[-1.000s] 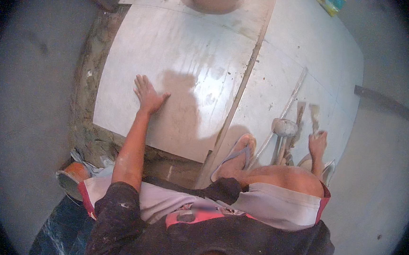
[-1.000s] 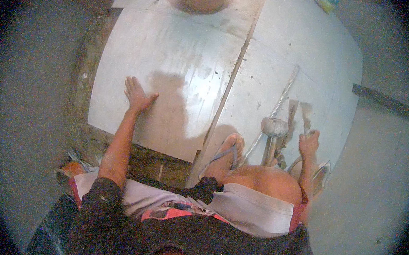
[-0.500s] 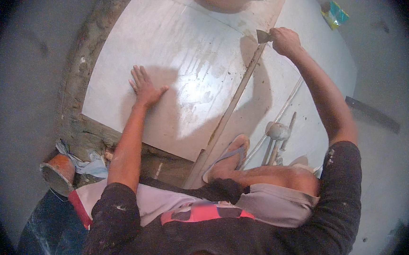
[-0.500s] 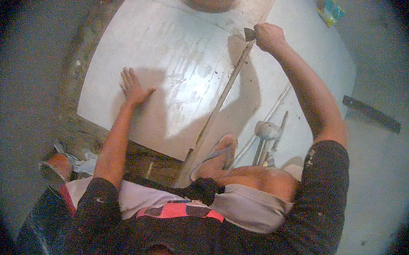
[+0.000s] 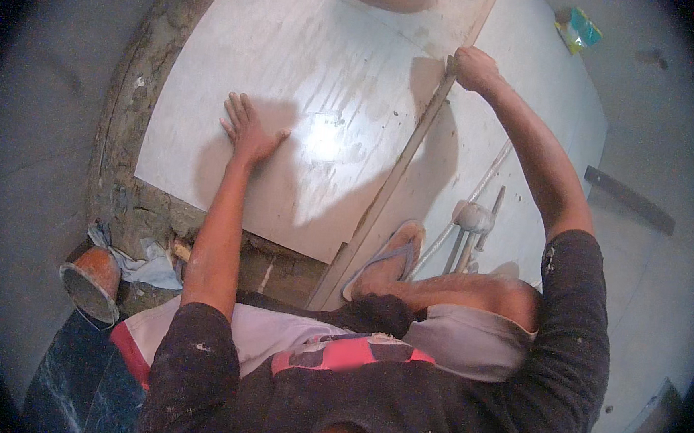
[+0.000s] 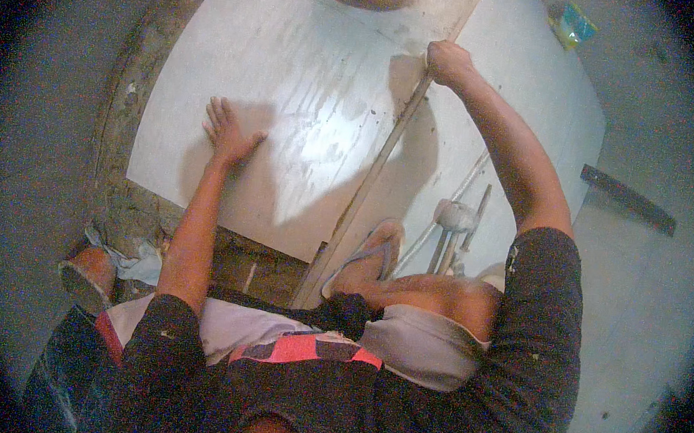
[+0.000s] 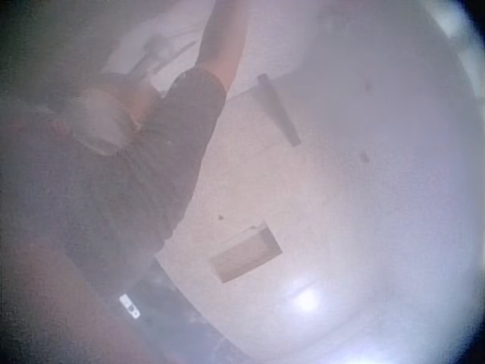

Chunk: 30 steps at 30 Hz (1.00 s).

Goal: The person spreads mortar on the floor, places a large tile onto the wet surface, and uses a rubber mallet to level and secure the tile.

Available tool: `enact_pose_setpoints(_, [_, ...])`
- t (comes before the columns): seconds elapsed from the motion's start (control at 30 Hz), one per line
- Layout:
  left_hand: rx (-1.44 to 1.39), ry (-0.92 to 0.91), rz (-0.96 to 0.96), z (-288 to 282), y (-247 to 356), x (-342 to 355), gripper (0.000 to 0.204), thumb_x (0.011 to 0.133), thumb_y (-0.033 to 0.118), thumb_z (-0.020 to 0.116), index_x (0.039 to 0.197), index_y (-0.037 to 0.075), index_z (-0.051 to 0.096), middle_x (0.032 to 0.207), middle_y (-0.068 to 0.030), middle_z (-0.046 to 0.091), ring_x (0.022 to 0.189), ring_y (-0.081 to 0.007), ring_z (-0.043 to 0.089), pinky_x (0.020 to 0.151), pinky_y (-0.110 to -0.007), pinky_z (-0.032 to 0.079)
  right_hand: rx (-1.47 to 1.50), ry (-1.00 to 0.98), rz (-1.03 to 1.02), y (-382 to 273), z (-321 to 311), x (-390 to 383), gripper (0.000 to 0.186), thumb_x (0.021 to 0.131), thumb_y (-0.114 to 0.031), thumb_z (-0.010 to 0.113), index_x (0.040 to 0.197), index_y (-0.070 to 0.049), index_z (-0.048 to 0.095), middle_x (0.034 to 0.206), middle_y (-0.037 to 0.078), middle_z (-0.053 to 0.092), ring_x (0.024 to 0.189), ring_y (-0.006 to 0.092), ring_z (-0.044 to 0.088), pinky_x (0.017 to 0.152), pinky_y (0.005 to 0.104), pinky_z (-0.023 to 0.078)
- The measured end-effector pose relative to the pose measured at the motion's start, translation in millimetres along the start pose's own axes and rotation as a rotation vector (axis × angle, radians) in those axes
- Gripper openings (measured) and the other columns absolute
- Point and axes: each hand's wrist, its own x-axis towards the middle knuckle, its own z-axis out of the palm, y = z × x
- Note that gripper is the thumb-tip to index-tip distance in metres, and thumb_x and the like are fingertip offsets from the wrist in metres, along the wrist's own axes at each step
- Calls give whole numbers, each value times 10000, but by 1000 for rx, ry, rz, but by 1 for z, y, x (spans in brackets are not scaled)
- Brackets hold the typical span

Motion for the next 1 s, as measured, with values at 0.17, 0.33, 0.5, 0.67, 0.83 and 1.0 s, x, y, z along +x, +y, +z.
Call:
enact_pose_setpoints(0.17, [-12,8,-1,2,-3,0,1368,692,588,779,1529,-59,-88,1613,-257,-138,1496,-394,-161,1158,-617,-89,-69,-21,-24,-10,9,-6,181,821,-136,641,943,-8,680,952,202,711,924,364,699,786,461,575])
enact_pose_setpoints(0.33, [-22,-13,-27,-3,4,0,1351,701,576,779,1530,-60,-77,1613,-262,-127,1496,-393,-162,1157,-618,-92,-9,-91,-51,-24,1,-28,165,792,-124,629,881,-2,697,936,214,707,940,375,689,809,456,568])
enact_pose_setpoints(0.5, [-24,-11,-55,-3,6,0,1342,700,556,791,1533,-61,-62,1613,-262,-124,1496,-392,-162,1158,-621,-86,35,-86,-71,-34,9,-40,197,751,-81,621,922,-19,695,944,192,703,980,366,667,862,449,547])
enact_pose_setpoints(0.67, [-12,-57,-83,-9,9,1,1350,691,542,803,1532,-61,-63,1616,-250,-132,1495,-389,-169,1159,-620,-87,37,-141,-79,-32,-2,-45,250,754,-130,662,994,-90,718,1002,133,713,989,339,669,871,433,545])
enact_pose_setpoints(0.83, [-23,-4,-67,2,5,5,1349,688,541,806,1534,-60,-56,1616,-248,-141,1493,-392,-174,1158,-621,-86,28,-126,-45,8,-24,-28,337,701,-172,731,1036,-144,727,1018,108,716,984,327,670,861,430,541])
enact_pose_setpoints(1.0, [-33,-17,-74,2,8,6,1358,682,548,806,1532,-64,-59,1615,-255,-136,1493,-400,-165,1154,-627,-85,54,-69,-78,66,-14,11,378,695,-192,799,1054,-163,684,1013,80,719,1000,321,671,850,467,542])
